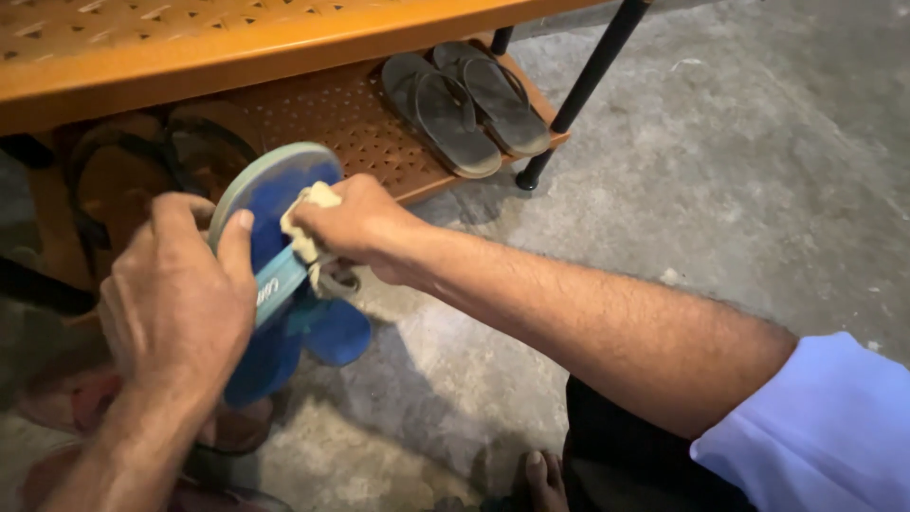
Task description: The person wipes a blue flip-flop with a cloth, cleaning the sole and strap areas. The person rotates the flip-flop to reach different surfaces and continues wiping until the end of the clip.
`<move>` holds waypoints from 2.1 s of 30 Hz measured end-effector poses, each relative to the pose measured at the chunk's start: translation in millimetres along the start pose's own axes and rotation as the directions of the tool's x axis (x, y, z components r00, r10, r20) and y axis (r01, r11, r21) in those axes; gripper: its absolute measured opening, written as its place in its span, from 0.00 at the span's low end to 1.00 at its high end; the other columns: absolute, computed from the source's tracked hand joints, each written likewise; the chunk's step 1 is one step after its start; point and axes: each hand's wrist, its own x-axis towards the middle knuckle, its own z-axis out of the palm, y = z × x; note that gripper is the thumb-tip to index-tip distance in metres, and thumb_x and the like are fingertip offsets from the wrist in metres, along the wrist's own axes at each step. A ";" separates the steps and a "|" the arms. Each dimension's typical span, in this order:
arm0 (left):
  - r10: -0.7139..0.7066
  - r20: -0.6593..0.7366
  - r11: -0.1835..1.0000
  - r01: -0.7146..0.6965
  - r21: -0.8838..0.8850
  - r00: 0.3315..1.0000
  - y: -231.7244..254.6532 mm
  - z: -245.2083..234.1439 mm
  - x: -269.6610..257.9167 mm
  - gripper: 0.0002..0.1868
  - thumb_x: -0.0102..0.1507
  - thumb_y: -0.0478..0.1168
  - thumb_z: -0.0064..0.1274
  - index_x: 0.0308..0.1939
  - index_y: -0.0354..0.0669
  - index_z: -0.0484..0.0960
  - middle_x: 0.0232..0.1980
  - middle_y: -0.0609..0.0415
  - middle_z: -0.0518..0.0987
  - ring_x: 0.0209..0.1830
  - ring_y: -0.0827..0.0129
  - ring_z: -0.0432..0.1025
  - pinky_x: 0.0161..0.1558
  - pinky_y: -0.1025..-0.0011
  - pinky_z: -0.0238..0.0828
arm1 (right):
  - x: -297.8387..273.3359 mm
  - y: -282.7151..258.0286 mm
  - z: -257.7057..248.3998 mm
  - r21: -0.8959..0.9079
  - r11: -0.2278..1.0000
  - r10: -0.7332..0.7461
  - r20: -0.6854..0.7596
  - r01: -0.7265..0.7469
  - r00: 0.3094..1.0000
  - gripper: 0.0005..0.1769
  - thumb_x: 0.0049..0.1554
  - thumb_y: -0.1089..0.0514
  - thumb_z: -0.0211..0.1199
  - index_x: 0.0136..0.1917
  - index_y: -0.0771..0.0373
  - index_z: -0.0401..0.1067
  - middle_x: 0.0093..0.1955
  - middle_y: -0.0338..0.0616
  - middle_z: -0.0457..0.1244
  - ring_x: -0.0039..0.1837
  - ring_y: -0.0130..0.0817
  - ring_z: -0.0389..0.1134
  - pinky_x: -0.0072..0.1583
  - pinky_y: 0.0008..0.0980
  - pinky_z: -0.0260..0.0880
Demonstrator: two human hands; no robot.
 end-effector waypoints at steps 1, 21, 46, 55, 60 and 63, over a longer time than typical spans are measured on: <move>0.021 -0.103 1.000 -0.023 -0.017 0.994 0.0 2.6 -3.9 0.20 0.68 0.49 0.55 0.52 0.34 0.77 0.44 0.31 0.81 0.42 0.36 0.76 0.43 0.45 0.70 | 3.3 0.5 1.2 0.059 0.998 0.028 -0.023 -0.027 0.999 0.14 0.56 0.56 0.64 0.46 0.72 0.78 0.37 0.48 0.70 0.34 0.32 0.70 0.35 0.36 0.71; -0.486 0.748 -0.521 0.538 -0.663 0.452 -22.8 71.7 -0.8 0.45 0.54 0.63 0.68 0.66 0.44 0.69 0.65 0.34 0.67 0.67 0.42 0.63 0.64 0.50 0.69 | 25.6 10.6 -31.8 0.357 0.894 0.241 0.125 -0.270 0.962 0.09 0.60 0.52 0.61 0.49 0.59 0.74 0.41 0.41 0.68 0.42 0.33 0.70 0.41 0.35 0.73; -0.852 0.207 -0.194 0.077 -0.978 0.481 3.0 119.5 11.1 0.09 0.58 0.28 0.56 0.41 0.25 0.79 0.44 0.46 0.84 0.37 0.68 0.81 0.36 0.71 0.82 | 15.9 -35.4 -35.1 -0.797 0.533 -0.430 0.033 0.283 0.902 0.23 0.48 0.48 0.72 0.50 0.67 0.77 0.43 0.54 0.71 0.46 0.44 0.75 0.50 0.39 0.74; -0.890 0.136 -0.079 0.147 -0.986 0.436 8.6 114.2 8.4 0.09 0.60 0.32 0.61 0.34 0.25 0.80 0.37 0.46 0.85 0.31 0.68 0.81 0.32 0.71 0.81 | 7.1 -26.6 -19.6 -0.606 0.474 -0.653 0.245 0.639 0.717 0.25 0.53 0.51 0.68 0.61 0.62 0.71 0.53 0.52 0.70 0.57 0.48 0.74 0.58 0.40 0.74; -0.894 0.229 -0.156 0.212 -0.965 0.385 19.1 105.2 4.5 0.12 0.61 0.36 0.62 0.33 0.26 0.80 0.36 0.44 0.84 0.28 0.67 0.80 0.28 0.72 0.79 | 2.8 -24.4 -20.2 -0.653 -0.010 -0.750 0.506 0.758 0.426 0.14 0.51 0.58 0.69 0.52 0.55 0.78 0.57 0.54 0.67 0.61 0.53 0.69 0.61 0.41 0.71; -0.874 0.356 -0.276 0.265 -0.924 0.331 21.0 96.3 5.4 0.15 0.62 0.38 0.62 0.32 0.25 0.79 0.35 0.41 0.83 0.25 0.63 0.80 0.26 0.70 0.78 | 11.8 -27.3 -34.8 -0.770 0.196 -0.676 0.342 0.607 0.652 0.17 0.53 0.59 0.68 0.57 0.56 0.79 0.52 0.51 0.68 0.58 0.52 0.69 0.58 0.44 0.70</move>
